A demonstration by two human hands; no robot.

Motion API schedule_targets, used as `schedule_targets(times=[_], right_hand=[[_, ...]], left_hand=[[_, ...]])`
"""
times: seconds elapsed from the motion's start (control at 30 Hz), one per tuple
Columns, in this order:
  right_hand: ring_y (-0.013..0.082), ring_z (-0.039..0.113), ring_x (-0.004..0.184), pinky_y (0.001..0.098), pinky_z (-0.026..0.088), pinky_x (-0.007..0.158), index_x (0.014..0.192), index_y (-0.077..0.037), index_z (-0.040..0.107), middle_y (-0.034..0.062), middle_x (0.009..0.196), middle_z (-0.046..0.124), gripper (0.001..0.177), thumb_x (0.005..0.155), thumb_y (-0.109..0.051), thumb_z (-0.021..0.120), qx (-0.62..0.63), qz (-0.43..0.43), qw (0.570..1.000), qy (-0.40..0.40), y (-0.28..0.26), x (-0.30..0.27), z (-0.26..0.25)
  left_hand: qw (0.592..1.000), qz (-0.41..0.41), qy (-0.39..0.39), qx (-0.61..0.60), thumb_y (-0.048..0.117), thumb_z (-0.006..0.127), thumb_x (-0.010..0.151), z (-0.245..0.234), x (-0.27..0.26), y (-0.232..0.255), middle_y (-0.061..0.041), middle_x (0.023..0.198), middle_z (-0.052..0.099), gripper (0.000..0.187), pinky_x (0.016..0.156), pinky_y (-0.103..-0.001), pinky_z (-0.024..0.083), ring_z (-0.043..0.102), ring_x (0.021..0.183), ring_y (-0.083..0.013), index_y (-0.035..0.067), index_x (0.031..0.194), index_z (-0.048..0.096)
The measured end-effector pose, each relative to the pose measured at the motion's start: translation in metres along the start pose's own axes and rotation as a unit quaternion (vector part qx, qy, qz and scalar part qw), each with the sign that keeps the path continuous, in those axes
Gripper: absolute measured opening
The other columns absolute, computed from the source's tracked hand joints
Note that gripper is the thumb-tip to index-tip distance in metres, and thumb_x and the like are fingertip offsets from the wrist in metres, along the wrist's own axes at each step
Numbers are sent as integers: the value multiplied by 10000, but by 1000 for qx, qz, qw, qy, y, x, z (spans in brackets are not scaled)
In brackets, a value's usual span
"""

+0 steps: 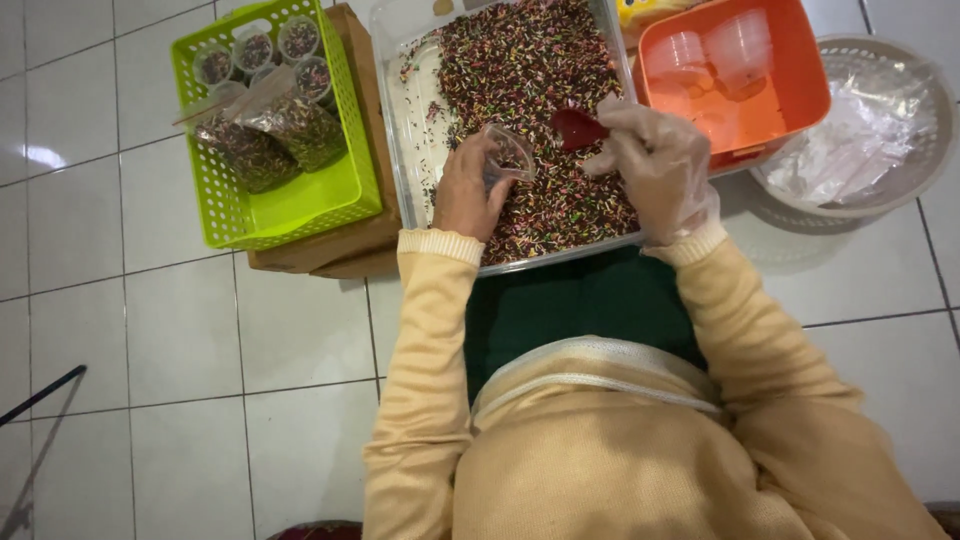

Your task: Scooping sprinkles from a container into a small plastic bag using a spoon.

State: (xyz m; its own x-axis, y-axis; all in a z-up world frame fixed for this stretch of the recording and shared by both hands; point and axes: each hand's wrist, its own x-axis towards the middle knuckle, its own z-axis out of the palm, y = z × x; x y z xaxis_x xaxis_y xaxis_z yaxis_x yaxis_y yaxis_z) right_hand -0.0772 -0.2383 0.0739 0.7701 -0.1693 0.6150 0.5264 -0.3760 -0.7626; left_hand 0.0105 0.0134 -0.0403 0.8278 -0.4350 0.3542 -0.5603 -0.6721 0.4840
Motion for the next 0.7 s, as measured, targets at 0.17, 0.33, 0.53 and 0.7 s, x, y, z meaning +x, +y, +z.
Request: schedule_targets(times=[0.17,0.33,0.53,0.7], right_hand=[[313,774,760,353,669,763,1129,134,667,309,949,733,144,1046,171,555,50,-14,999,-13,-26,11,-5],[332,791,746,253,597,521,1037,146,667,409,1133,710,141,1005,229,557,13,-43,999,-30,-50,18,-4],[328,792,968,324,658,703,1131,77,717,251,1137,764,137,1011,44,774,-165,-192,966,-57,-10,7,-4],[327,777,848,269,625,603,1130,161,650,425,1191,665,107,1026,183,635,-19,-96,991,-87,-6,5,-3]], left_hand=[[999,-37,-18,-3,114,813,855,-35,8,45,-215,1408,576,524,1107,-534,479,592,1268,-391,74,1288,521],[999,-27,-17,-10,99,830,844,-32,6,39,-205,1368,599,580,1077,-525,497,608,1229,-374,63,1327,511],[1000,-6,-4,-12,99,833,841,-33,6,42,-220,1381,584,539,1071,-516,506,614,1229,-379,72,1271,508],[999,-40,-20,-18,75,806,845,-38,8,49,-213,1379,592,463,1100,-525,485,607,1248,-376,73,1224,539]])
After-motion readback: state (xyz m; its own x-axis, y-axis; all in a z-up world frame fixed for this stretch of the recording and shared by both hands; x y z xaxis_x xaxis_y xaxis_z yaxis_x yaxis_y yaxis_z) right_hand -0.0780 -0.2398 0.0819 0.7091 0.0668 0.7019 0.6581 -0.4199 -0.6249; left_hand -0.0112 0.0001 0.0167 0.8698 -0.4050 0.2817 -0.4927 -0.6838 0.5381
